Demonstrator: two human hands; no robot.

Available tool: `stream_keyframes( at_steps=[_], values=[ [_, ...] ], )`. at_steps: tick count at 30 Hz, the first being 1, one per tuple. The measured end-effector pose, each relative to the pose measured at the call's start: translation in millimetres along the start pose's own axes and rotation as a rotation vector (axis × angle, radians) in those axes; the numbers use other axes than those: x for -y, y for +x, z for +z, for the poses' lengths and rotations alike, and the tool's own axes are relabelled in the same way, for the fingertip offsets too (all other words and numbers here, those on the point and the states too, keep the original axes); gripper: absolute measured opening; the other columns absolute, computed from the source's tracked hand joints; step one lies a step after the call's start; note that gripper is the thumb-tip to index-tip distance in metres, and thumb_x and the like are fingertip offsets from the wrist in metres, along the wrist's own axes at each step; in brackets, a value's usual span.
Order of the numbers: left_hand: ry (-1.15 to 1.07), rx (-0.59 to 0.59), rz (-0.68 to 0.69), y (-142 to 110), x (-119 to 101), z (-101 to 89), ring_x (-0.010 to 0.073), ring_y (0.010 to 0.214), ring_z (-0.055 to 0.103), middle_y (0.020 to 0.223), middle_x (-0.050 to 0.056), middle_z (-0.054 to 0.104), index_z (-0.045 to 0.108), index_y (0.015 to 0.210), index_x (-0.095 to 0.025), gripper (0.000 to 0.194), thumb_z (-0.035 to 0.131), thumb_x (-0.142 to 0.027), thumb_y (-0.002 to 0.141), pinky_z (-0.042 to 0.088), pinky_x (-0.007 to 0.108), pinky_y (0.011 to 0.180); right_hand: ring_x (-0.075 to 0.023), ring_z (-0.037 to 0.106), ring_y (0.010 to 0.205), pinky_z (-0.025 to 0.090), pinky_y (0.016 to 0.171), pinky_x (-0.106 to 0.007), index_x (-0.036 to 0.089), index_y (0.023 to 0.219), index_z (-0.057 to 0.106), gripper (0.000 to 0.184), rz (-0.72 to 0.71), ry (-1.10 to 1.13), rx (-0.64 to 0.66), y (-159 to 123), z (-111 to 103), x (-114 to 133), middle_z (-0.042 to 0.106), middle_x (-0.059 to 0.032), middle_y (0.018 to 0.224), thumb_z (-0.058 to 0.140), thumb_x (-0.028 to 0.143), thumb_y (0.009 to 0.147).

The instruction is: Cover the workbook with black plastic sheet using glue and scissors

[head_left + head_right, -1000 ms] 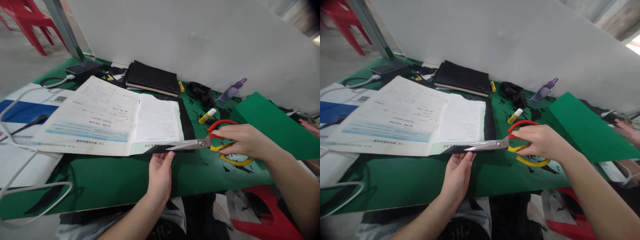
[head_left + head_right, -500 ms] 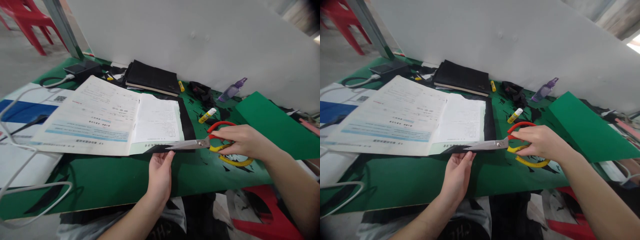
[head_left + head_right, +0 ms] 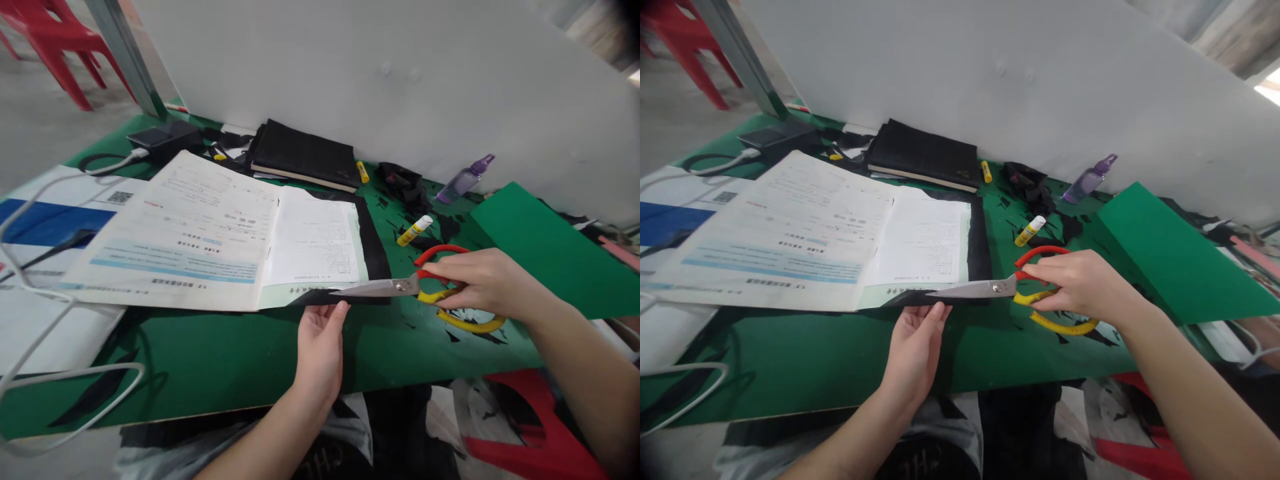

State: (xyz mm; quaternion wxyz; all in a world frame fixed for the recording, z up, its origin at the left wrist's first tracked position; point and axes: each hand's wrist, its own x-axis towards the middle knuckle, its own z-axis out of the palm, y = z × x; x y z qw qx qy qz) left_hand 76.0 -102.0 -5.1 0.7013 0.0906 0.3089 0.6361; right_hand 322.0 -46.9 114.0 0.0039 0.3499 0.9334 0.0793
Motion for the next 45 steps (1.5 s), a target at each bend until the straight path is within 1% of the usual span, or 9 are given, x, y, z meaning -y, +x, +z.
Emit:
stream_keyframes(
  at_steps=[12, 27, 31, 34, 37, 39, 41, 43, 45],
  values=[
    [0.007, 0.027, 0.008, -0.6, 0.5, -1.6, 0.0204, 0.124, 0.052, 0.124, 0.004, 0.062, 0.057, 0.121, -0.024, 0.041, 0.068, -0.018, 0.083, 0.035, 0.04, 0.11, -0.016, 0.066, 0.068, 0.04, 0.054, -0.026, 0.018, 0.102, 0.064, 0.028, -0.009, -0.01, -0.023, 0.6, 0.1, 1.1, 0.07, -0.002, 0.079, 0.057, 0.042, 0.088],
    [0.006, 0.034, 0.02, -0.4, 0.0, -0.6, 0.0209, 0.125, 0.05, 0.128, 0.004, 0.06, 0.056, 0.124, -0.025, 0.045, 0.069, -0.017, 0.081, 0.035, 0.04, 0.11, -0.0146, 0.061, 0.064, 0.042, 0.056, -0.028, 0.019, 0.1, 0.065, 0.025, 0.05, 0.053, -0.03, 0.6, 5.1, 3.8, 0.068, -0.0023, 0.076, 0.06, 0.039, 0.086],
    [0.007, 0.034, 0.023, -0.1, 1.2, -1.7, 0.0209, 0.125, 0.051, 0.128, 0.004, 0.06, 0.055, 0.124, -0.024, 0.045, 0.069, -0.017, 0.082, 0.036, 0.04, 0.11, -0.0123, 0.055, 0.056, 0.041, 0.052, -0.027, 0.02, 0.102, 0.067, 0.026, 0.109, 0.083, -0.055, -2.0, 7.1, -0.3, 0.065, -0.0003, 0.069, 0.063, 0.039, 0.084],
    [0.006, 0.035, 0.019, 0.6, 1.4, -1.1, 0.0203, 0.124, 0.051, 0.128, 0.005, 0.06, 0.055, 0.125, -0.023, 0.045, 0.068, -0.017, 0.082, 0.036, 0.04, 0.11, -0.0121, 0.057, 0.056, 0.045, 0.052, -0.027, 0.021, 0.101, 0.069, 0.033, 0.183, 0.087, -0.199, -1.3, 10.3, 1.7, 0.068, 0.0002, 0.072, 0.071, 0.041, 0.076],
    [0.011, 0.014, 0.01, 0.9, 1.4, -0.5, 0.0198, 0.124, 0.051, 0.129, 0.005, 0.059, 0.053, 0.127, -0.024, 0.048, 0.068, -0.016, 0.082, 0.036, 0.039, 0.11, -0.015, 0.062, 0.06, 0.052, 0.057, -0.028, 0.022, 0.095, 0.072, 0.038, 0.444, 0.134, -0.437, 7.4, 16.0, 12.7, 0.069, 0.0001, 0.072, 0.079, 0.044, 0.065],
    [0.014, 0.001, 0.009, 0.7, 1.5, -0.4, 0.02, 0.124, 0.051, 0.128, 0.005, 0.059, 0.052, 0.127, -0.024, 0.05, 0.069, -0.015, 0.081, 0.037, 0.039, 0.109, -0.0172, 0.065, 0.064, 0.056, 0.061, -0.031, 0.022, 0.093, 0.073, 0.041, 0.689, 0.281, -0.612, 18.3, 20.2, 22.8, 0.071, -0.0013, 0.075, 0.081, 0.045, 0.061],
    [0.016, -0.01, 0.013, 0.5, 2.0, -0.8, 0.0204, 0.124, 0.051, 0.127, 0.005, 0.06, 0.052, 0.127, -0.024, 0.05, 0.07, -0.016, 0.081, 0.037, 0.039, 0.109, -0.019, 0.067, 0.07, 0.058, 0.065, -0.033, 0.02, 0.097, 0.073, 0.046, 0.85, 0.479, -0.756, 31.3, 24.1, 30.9, 0.073, -0.0038, 0.083, 0.082, 0.044, 0.058],
    [0.02, -0.015, 0.015, 0.5, 2.5, -1.3, 0.0206, 0.123, 0.052, 0.125, 0.005, 0.061, 0.053, 0.126, -0.024, 0.049, 0.07, -0.017, 0.08, 0.038, 0.039, 0.108, -0.0195, 0.068, 0.073, 0.058, 0.067, -0.034, 0.019, 0.097, 0.072, 0.047, 0.937, 0.605, -0.842, 43.7, 28.3, 34.2, 0.073, -0.0056, 0.086, 0.083, 0.041, 0.057],
    [0.027, -0.014, 0.008, 0.4, 2.9, -2.0, 0.0206, 0.123, 0.052, 0.123, 0.005, 0.062, 0.054, 0.125, -0.025, 0.048, 0.07, -0.018, 0.08, 0.038, 0.039, 0.108, -0.0196, 0.067, 0.074, 0.058, 0.07, -0.035, 0.017, 0.096, 0.071, 0.047, 0.973, 0.66, -0.888, 54.0, 34.2, 32.7, 0.072, -0.006, 0.086, 0.084, 0.038, 0.056]
  ],
)
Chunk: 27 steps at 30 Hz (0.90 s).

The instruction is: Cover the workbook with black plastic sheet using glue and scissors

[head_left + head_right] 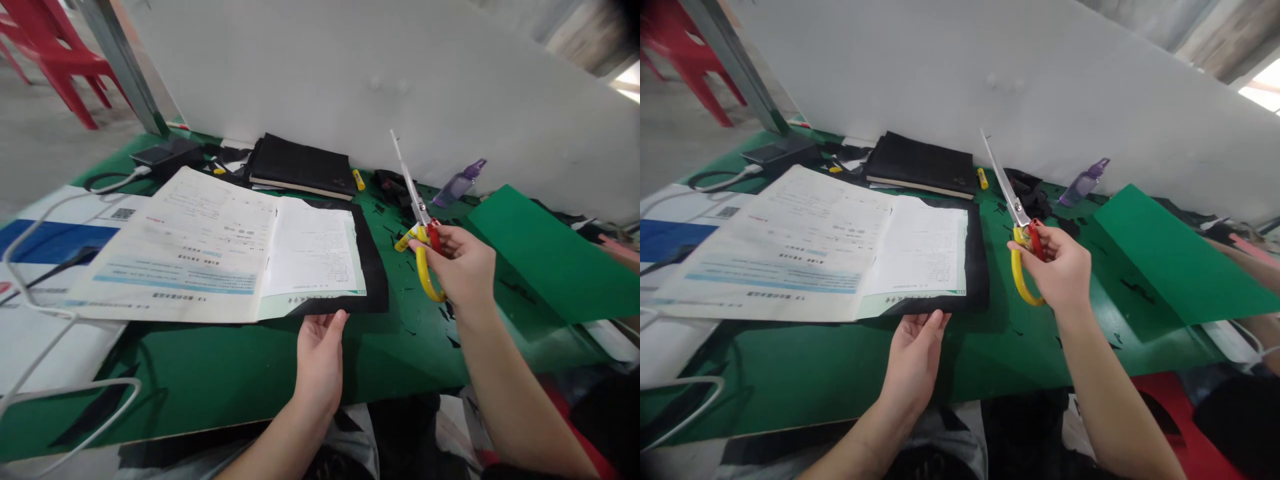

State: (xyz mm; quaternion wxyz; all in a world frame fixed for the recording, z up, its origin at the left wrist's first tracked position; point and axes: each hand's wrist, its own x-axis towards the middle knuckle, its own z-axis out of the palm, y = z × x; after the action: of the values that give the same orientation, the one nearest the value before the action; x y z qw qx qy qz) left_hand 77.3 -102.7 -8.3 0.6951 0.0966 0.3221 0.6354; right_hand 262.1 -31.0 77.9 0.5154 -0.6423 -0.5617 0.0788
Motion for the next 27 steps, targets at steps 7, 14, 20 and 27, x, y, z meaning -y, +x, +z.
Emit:
stream_keyframes(
  at_steps=[7, 14, 20, 27],
  values=[
    [0.005, 0.0, -0.02, -1.7, -2.6, 0.3, 0.0212, 0.123, 0.052, 0.128, 0.004, 0.06, 0.053, 0.126, -0.028, 0.05, 0.07, -0.02, 0.08, 0.039, 0.038, 0.108, -0.02, 0.065, 0.074, 0.056, 0.075, -0.038, 0.019, 0.093, 0.067, 0.043, 0.033, 0.047, -0.025, 7.8, 34.0, -28.4, 0.069, -0.0038, 0.082, 0.082, 0.039, 0.058],
    [-0.001, -0.026, -0.035, -0.6, -3.3, 4.6, 0.0224, 0.128, 0.047, 0.133, 0.003, 0.056, 0.052, 0.128, -0.03, 0.06, 0.071, -0.011, 0.074, 0.04, 0.037, 0.108, -0.0183, 0.062, 0.072, 0.054, 0.072, -0.036, 0.019, 0.1, 0.061, 0.047, 0.007, 0.013, -0.073, 8.6, 41.3, -52.5, 0.063, -0.0017, 0.079, 0.077, 0.043, 0.063],
    [0.036, -0.041, -0.058, -1.1, -3.6, 3.7, 0.0221, 0.126, 0.049, 0.132, 0.004, 0.057, 0.048, 0.133, -0.032, 0.061, 0.07, -0.017, 0.078, 0.038, 0.039, 0.109, -0.0169, 0.059, 0.069, 0.053, 0.07, -0.034, 0.021, 0.095, 0.055, 0.044, 0.022, -0.065, -0.079, 12.3, 35.9, -67.2, 0.056, 0.0011, 0.075, 0.074, 0.046, 0.065],
    [0.089, -0.085, -0.078, -2.5, -5.0, 4.7, 0.0237, 0.127, 0.048, 0.129, 0.004, 0.059, 0.047, 0.133, -0.032, 0.064, 0.071, -0.017, 0.076, 0.038, 0.04, 0.109, -0.0172, 0.06, 0.071, 0.052, 0.073, -0.035, 0.021, 0.1, 0.056, 0.047, 0.093, -0.071, -0.006, 10.3, 35.5, -73.1, 0.058, 0.0001, 0.079, 0.076, 0.042, 0.064]
  ],
)
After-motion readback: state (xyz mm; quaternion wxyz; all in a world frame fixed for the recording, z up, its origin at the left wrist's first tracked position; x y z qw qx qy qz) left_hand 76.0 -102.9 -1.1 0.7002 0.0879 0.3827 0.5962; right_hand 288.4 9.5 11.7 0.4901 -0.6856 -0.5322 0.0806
